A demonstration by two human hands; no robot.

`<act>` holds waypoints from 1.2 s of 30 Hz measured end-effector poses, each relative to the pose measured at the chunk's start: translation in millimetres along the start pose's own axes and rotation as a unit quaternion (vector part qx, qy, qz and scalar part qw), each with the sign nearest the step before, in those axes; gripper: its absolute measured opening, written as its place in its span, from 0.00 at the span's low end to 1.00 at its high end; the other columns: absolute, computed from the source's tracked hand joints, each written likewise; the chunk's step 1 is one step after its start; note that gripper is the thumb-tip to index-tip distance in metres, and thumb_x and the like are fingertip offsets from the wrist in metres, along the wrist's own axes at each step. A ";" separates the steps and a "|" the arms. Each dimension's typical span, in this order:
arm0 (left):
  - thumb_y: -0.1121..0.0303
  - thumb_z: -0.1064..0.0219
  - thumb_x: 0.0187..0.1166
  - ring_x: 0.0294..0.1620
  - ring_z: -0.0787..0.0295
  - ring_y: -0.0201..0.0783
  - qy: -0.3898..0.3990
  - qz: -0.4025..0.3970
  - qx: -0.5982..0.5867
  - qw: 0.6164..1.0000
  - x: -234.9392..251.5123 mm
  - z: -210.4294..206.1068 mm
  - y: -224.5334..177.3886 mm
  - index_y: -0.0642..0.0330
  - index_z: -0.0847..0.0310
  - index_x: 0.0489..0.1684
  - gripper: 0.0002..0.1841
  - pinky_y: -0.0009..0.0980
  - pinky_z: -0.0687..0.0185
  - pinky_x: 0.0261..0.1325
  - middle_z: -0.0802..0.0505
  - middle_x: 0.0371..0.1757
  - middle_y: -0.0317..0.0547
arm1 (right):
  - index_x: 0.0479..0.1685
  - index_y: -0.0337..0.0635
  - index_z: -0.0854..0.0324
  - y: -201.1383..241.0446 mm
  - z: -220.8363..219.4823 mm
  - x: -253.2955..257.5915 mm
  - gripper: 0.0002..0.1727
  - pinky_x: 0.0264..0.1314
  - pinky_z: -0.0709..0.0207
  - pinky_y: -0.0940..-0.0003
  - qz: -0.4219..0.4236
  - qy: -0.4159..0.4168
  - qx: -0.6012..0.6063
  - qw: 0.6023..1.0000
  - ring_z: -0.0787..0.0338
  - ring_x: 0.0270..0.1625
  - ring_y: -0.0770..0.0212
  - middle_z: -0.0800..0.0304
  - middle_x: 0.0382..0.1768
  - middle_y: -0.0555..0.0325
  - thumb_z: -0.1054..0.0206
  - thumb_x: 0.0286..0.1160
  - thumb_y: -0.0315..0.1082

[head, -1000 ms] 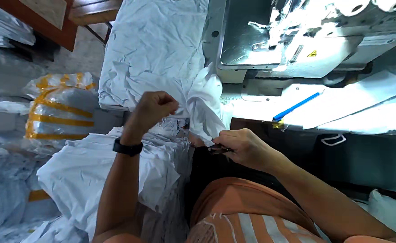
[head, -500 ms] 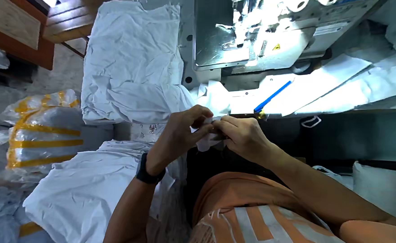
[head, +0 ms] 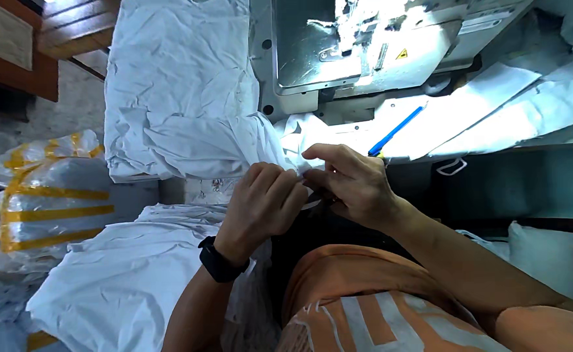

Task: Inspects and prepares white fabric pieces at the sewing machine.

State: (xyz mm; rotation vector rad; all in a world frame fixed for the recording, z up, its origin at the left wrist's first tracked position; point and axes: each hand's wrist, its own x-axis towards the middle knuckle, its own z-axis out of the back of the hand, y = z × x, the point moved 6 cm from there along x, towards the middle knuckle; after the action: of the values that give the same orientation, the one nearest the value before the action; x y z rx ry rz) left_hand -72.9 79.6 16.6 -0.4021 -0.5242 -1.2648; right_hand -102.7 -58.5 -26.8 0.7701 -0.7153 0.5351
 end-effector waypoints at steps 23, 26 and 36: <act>0.75 0.22 0.69 0.50 0.08 0.30 -0.012 0.213 -0.272 0.939 -37.3 -14.9 71.7 0.69 0.11 0.30 0.05 0.22 0.12 0.56 0.05 0.43 0.48 | 0.21 0.39 0.14 -42.6 10.5 -10.8 0.07 0.30 0.25 0.89 -0.293 -0.032 0.192 0.936 0.17 0.30 0.81 0.09 0.34 0.61 0.23 0.62 0.28; 0.75 0.23 0.70 0.49 0.08 0.27 -0.043 0.220 -0.291 0.930 -40.4 -17.6 73.1 0.66 0.13 0.33 0.05 0.23 0.11 0.55 0.05 0.42 0.43 | 0.23 0.40 0.13 -44.6 8.7 -12.6 0.06 0.29 0.25 0.90 -0.311 -0.037 0.186 0.931 0.18 0.29 0.82 0.08 0.34 0.62 0.23 0.63 0.29; 0.70 0.28 0.79 0.48 0.07 0.25 -0.205 0.420 -0.465 0.752 -43.5 -52.8 66.0 0.37 0.16 0.49 0.11 0.26 0.10 0.53 0.05 0.47 0.25 | 0.26 0.40 0.17 -53.7 1.6 -19.4 0.06 0.21 0.35 0.87 -0.366 -0.096 0.182 0.907 0.28 0.20 0.80 0.18 0.21 0.65 0.24 0.55 0.23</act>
State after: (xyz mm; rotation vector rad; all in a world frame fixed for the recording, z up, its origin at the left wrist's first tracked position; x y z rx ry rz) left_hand -10.4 101.6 -51.6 -1.5963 0.0249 -0.4322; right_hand -80.2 -95.8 -63.8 1.3751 -0.4518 -0.1068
